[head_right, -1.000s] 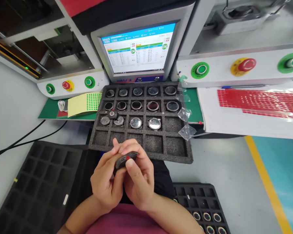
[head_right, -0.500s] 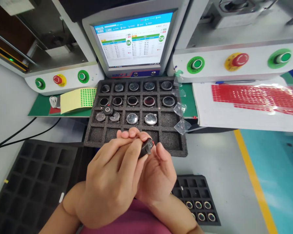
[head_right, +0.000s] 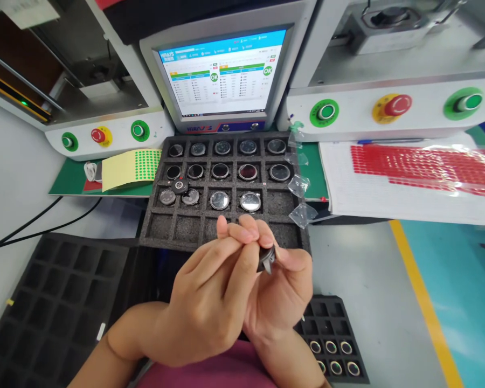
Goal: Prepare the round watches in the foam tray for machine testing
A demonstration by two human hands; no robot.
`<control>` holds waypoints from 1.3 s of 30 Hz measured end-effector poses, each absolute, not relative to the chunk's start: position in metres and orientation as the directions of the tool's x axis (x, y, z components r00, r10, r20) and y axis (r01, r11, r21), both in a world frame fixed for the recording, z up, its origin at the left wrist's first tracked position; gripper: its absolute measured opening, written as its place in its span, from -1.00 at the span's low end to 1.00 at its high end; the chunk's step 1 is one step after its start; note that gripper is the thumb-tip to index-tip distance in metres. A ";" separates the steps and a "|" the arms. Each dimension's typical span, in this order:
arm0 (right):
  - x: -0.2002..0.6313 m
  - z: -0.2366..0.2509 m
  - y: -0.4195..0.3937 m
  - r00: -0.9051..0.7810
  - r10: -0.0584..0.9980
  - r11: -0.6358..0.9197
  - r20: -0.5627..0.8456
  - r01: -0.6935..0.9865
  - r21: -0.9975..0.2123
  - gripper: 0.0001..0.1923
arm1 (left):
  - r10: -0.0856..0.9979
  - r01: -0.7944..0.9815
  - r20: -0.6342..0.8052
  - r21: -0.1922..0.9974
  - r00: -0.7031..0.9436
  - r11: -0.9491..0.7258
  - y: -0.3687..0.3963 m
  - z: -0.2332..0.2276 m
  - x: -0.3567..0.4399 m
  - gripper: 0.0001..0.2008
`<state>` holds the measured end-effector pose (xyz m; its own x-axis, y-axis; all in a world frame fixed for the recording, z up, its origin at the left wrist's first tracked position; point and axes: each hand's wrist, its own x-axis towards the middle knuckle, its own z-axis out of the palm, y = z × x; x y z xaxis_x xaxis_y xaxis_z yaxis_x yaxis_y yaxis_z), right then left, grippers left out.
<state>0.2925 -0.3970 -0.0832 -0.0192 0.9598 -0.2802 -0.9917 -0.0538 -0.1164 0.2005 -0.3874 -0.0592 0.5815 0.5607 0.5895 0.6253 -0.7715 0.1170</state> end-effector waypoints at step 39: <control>0.316 -0.111 -0.316 0.169 0.969 0.100 0.179 0.393 -0.914 -0.88 | 0.987 0.705 -0.058 0.693 -0.153 0.150 -0.289 -0.107 0.116 -0.81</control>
<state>0.3165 -0.3160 -0.1114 0.1693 0.9692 0.1786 0.3926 0.0999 -0.9143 0.1160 -0.2891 -0.1070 -0.1528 0.9866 -0.0580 0.7054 0.1499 0.6928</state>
